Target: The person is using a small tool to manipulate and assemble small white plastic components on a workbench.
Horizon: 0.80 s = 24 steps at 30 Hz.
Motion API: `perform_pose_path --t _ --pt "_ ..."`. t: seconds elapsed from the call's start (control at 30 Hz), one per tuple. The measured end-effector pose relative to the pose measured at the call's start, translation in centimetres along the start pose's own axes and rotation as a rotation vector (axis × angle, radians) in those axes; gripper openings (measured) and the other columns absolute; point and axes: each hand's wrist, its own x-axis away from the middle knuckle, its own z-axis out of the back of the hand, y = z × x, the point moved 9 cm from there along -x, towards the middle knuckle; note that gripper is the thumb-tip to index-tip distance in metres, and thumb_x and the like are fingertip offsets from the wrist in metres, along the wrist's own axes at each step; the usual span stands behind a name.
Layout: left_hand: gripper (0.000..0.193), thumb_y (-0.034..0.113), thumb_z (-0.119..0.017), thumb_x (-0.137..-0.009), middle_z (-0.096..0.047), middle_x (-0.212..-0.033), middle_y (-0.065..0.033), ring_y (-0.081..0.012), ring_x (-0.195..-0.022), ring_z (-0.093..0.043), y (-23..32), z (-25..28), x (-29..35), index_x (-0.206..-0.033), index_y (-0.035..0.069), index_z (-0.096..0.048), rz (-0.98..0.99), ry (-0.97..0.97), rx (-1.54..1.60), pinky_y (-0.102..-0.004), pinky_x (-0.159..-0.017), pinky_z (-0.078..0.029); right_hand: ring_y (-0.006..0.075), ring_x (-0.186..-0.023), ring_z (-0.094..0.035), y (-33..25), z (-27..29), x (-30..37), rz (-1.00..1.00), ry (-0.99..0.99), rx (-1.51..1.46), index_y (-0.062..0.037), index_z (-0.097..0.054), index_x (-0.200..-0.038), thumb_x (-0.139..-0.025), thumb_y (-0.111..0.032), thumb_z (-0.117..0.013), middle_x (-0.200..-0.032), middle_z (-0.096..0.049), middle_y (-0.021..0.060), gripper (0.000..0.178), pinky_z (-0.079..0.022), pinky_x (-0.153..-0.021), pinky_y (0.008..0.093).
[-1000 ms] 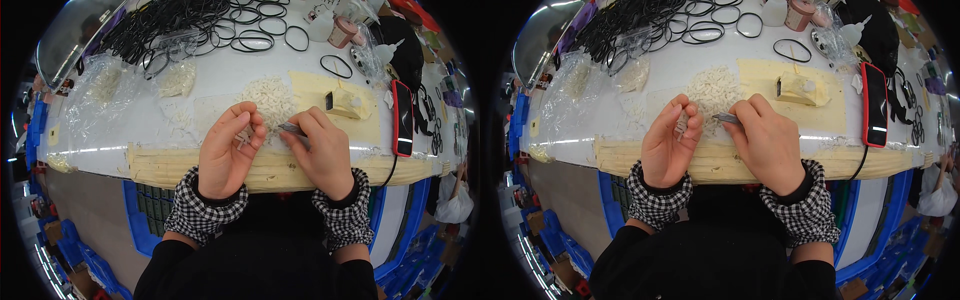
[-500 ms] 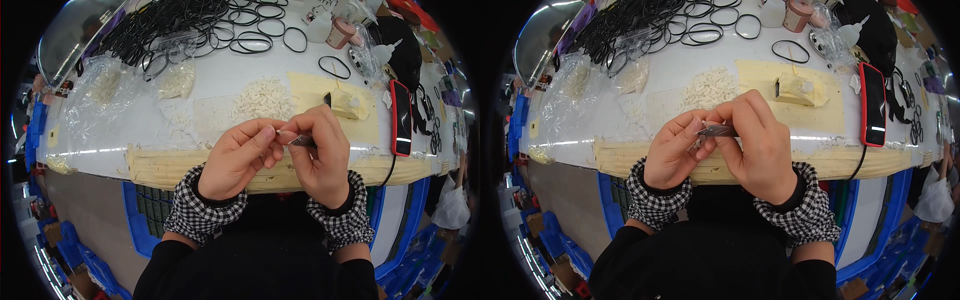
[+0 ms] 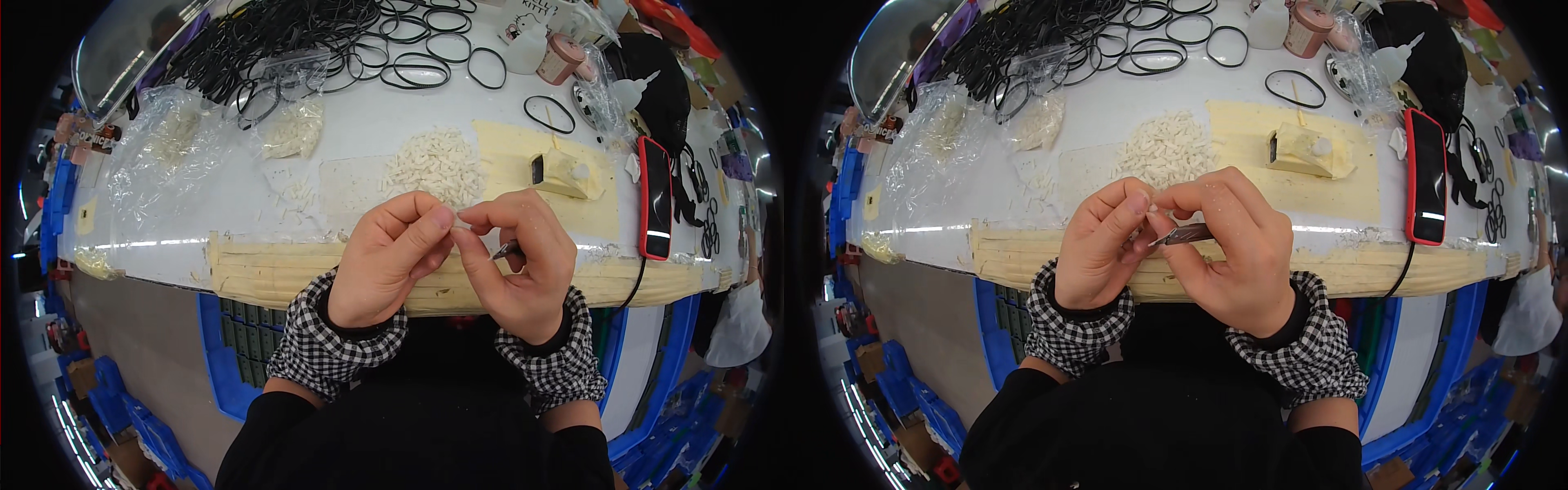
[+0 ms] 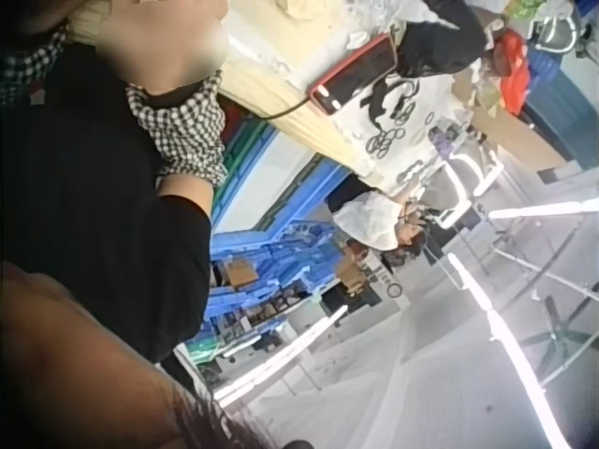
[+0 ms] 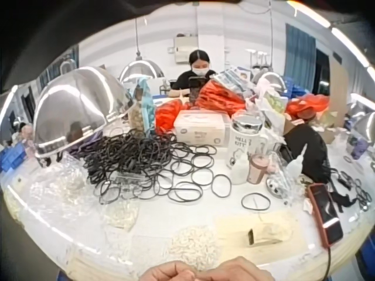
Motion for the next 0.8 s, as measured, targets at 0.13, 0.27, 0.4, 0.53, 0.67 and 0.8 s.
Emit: perform_pose_path --t 0.13,0.27,0.4,0.53,0.67,0.8 --pt "0.02 0.023 -0.05 -0.097 -0.056 -0.082 0.0004 -0.003 -0.064 -0.04 0.3 0.0 0.0 -0.086 0.006 -0.054 -0.023 0.028 -0.006 -0.0178 -0.059 -0.035 0.0184 -0.059 -0.062 -0.7 -0.1 0.4 0.108 0.011 0.053 -0.0023 -0.063 -0.084 -0.07 0.004 -0.07 -0.077 -0.059 0.0076 0.017 -0.049 -0.05 0.0255" --pt "0.023 0.025 -0.051 -0.097 -0.054 -0.082 0.0 -0.004 -0.064 -0.04 0.5 0.1 0.2 -0.086 0.006 -0.053 -0.023 0.031 0.02 -0.0178 -0.059 -0.035 0.0189 -0.061 -0.062 -0.7 -0.6 0.5 0.087 -0.038 0.055 -0.0034 -0.063 -0.085 -0.071 -0.003 -0.074 -0.076 -0.059 0.0076 0.018 -0.049 -0.051 0.0261" --pt "0.024 0.026 -0.05 -0.098 -0.051 -0.082 -0.0007 -0.0047 -0.066 -0.04 0.2 0.3 0.0 -0.086 0.005 -0.052 -0.053 0.028 0.048 -0.0179 -0.06 -0.034 0.0195 -0.056 -0.058 0.2 -0.8 0.3 0.029 -0.145 0.18 -0.005 -0.06 -0.082 -0.074 -0.022 -0.076 -0.071 -0.056 0.0063 0.025 -0.045 -0.049 0.028" --pt "0.023 0.023 -0.049 -0.098 -0.049 -0.082 -0.0009 -0.0052 -0.067 -0.039 0.2 0.0 0.1 -0.085 0.004 -0.051 -0.027 -0.007 0.065 -0.0186 -0.061 -0.034 0.0212 -0.054 -0.052 1.1 -0.9 0.6 0.006 -0.173 0.306 -0.0017 -0.055 -0.077 -0.077 -0.03 -0.074 -0.067 -0.053 0.008 0.034 -0.04 -0.048 0.0296" --pt "0.016 0.019 -0.054 -0.096 -0.053 -0.079 0.0013 -0.0052 -0.067 -0.044 0.1 0.1 0.0 -0.09 0.005 -0.055 -0.07 -0.037 0.119 -0.0168 -0.059 -0.036 0.0235 -0.053 -0.051 1.2 -1.2 0.6 -0.026 -0.215 0.332 -0.0025 -0.052 -0.074 -0.078 -0.031 -0.072 -0.065 -0.052 0.0084 0.035 -0.039 -0.048 0.0313" --pt "0.017 0.02 -0.052 -0.097 -0.051 -0.08 0.0007 -0.0052 -0.066 -0.041 0.1 0.1 0.1 -0.088 0.005 -0.054 -0.072 -0.021 0.098 -0.0174 -0.06 -0.035 0.0252 -0.053 -0.051 1.1 -1.4 0.6 -0.026 -0.245 0.377 -0.0029 -0.052 -0.073 -0.08 -0.032 -0.07 -0.064 -0.051 0.0086 0.035 -0.039 -0.047 0.0324"
